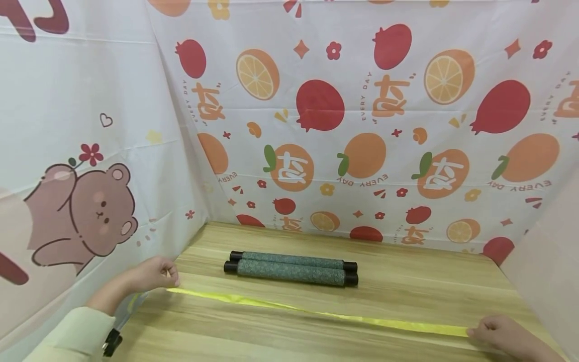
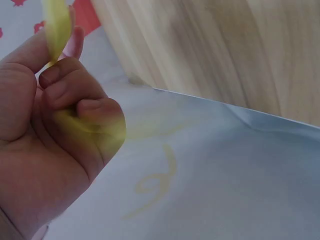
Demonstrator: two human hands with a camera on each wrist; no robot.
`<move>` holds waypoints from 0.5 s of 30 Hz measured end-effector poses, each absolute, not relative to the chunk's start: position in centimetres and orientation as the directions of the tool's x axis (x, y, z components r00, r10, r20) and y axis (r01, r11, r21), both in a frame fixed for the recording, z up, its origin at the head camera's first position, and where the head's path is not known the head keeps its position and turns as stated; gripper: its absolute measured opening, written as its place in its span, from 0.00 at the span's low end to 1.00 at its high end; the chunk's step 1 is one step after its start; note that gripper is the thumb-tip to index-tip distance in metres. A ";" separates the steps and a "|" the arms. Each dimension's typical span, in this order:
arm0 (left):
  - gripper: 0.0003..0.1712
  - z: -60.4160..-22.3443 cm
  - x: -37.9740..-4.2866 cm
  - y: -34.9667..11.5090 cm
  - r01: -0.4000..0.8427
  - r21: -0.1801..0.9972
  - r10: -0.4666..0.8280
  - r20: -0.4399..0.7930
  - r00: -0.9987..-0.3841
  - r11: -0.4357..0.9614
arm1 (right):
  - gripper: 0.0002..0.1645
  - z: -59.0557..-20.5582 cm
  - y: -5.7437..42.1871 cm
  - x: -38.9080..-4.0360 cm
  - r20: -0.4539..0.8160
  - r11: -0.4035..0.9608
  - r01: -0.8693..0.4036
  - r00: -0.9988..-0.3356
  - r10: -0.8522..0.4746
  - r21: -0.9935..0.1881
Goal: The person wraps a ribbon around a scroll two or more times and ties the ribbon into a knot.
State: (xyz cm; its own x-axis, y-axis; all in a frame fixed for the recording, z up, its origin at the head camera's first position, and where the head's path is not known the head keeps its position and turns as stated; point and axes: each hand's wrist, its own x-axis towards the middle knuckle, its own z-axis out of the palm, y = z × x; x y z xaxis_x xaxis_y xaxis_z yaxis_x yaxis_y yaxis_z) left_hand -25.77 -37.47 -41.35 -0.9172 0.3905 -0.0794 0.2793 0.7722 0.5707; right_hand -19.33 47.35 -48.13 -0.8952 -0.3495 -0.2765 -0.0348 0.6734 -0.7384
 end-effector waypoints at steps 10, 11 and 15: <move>0.13 -42.0 -25.6 -39.0 0.269 0.576 0.377 -0.075 -0.923 0.772 | 0.24 -48.0 49.6 -19.0 -0.272 0.765 -0.025 -0.927 -0.259 -0.644; 0.15 -42.0 -25.5 -39.1 0.251 0.587 0.370 -0.090 -0.925 0.769 | 0.22 -48.1 49.8 -19.0 -0.268 0.772 -0.021 -0.931 -0.247 -0.636; 0.21 -42.1 -25.4 -39.5 0.184 0.612 0.338 -0.144 -0.930 0.769 | 0.17 -48.2 50.7 -19.1 -0.238 0.803 -0.027 -0.949 -0.208 -0.596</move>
State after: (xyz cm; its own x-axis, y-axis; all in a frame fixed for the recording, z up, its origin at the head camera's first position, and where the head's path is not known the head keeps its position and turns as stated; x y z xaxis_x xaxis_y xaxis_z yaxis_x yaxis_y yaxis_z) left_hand -25.35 -39.52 -42.09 -0.9301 0.3377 -0.1443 0.1841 0.7688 0.6124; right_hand -19.06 50.75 -48.24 -0.9489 -0.2080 -0.2375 -0.0267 0.8026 -0.5959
